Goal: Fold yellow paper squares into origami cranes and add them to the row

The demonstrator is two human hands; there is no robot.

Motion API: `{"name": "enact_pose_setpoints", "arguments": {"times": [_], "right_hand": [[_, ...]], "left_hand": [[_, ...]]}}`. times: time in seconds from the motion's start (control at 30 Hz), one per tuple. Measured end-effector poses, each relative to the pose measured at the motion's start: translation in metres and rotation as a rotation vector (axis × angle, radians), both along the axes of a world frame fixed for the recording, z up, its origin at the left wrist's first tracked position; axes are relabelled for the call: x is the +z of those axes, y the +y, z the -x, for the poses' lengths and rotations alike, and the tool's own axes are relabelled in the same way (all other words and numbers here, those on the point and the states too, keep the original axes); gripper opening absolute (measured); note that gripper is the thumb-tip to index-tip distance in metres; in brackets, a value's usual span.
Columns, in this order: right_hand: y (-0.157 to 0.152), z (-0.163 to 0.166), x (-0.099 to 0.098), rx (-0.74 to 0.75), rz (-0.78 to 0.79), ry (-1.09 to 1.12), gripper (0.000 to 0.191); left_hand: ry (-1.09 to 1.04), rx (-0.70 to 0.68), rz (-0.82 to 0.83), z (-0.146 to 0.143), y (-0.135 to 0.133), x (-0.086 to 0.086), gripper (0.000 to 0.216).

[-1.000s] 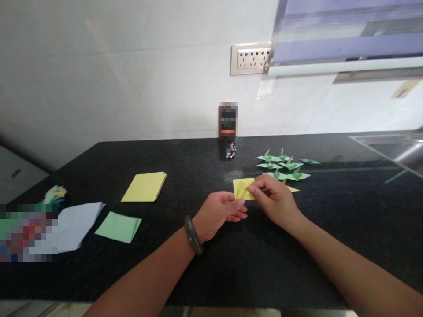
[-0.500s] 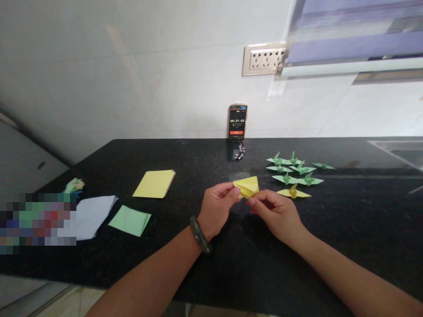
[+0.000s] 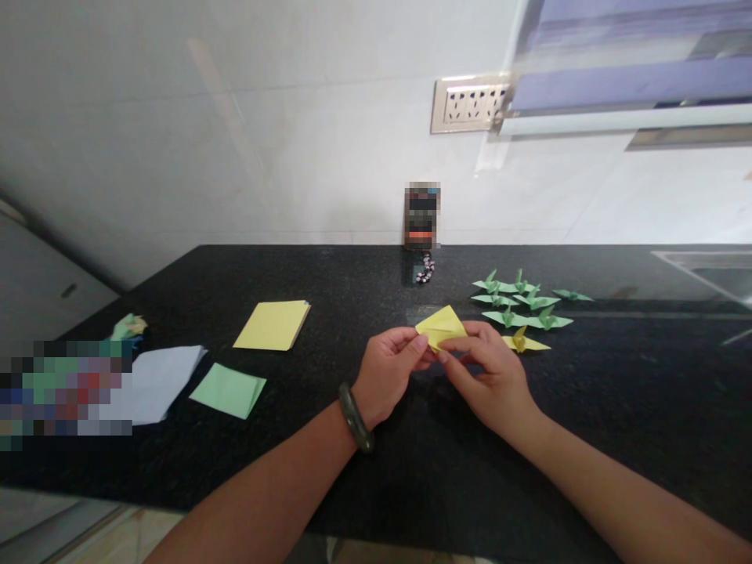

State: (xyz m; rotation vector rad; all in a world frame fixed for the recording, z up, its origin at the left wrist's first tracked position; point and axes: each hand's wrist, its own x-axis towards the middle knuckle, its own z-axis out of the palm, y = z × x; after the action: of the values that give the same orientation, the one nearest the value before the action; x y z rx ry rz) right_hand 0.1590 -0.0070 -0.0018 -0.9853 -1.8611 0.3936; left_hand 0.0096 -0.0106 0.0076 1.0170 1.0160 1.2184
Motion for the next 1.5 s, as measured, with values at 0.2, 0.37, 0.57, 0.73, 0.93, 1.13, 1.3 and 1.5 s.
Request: {"name": "enact_pose_setpoints", "arguments": {"times": [0.2, 0.37, 0.57, 0.73, 0.93, 1.13, 1.3, 1.5], "right_hand": [[-0.0023, 0.0016, 0.0003, 0.055, 0.037, -0.056, 0.012], [-0.004, 0.0041, 0.0007, 0.023, -0.004, -0.054, 0.01], [-0.0031, 0.0036, -0.0058, -0.054, -0.08, 0.061, 0.018], [-0.0012, 0.0003, -0.0055, 0.031, -0.161, -0.072, 0.027], [-0.0022, 0.002, 0.0008, 0.036, -0.14, -0.089, 0.02], [-0.0041, 0.0026, -0.0001, 0.041, -0.021, -0.019, 0.015], [-0.0041, 0.0032, -0.0007, 0.025, 0.041, 0.028, 0.007], [-0.0048, 0.004, -0.0013, 0.024, 0.11, 0.031, 0.007]], "left_hand": [[-0.159, -0.09, -0.066, 0.001, 0.0029, -0.0045, 0.024], [-0.208, -0.083, -0.019, 0.0012, 0.002, -0.0051, 0.019], [-0.196, -0.077, 0.028, 0.0015, 0.0013, -0.0055, 0.022], [-0.207, -0.069, 0.031, 0.002, 0.0021, -0.0049, 0.022], [-0.227, -0.13, 0.036, 0.0034, 0.002, -0.0029, 0.027], [-0.245, -0.116, 0.069, 0.0031, 0.0022, -0.0043, 0.025], [-0.247, -0.093, 0.054, 0.0017, 0.0023, -0.0038, 0.026], [-0.199, -0.052, 0.044, 0.0007, 0.0021, -0.0058, 0.026]]}}
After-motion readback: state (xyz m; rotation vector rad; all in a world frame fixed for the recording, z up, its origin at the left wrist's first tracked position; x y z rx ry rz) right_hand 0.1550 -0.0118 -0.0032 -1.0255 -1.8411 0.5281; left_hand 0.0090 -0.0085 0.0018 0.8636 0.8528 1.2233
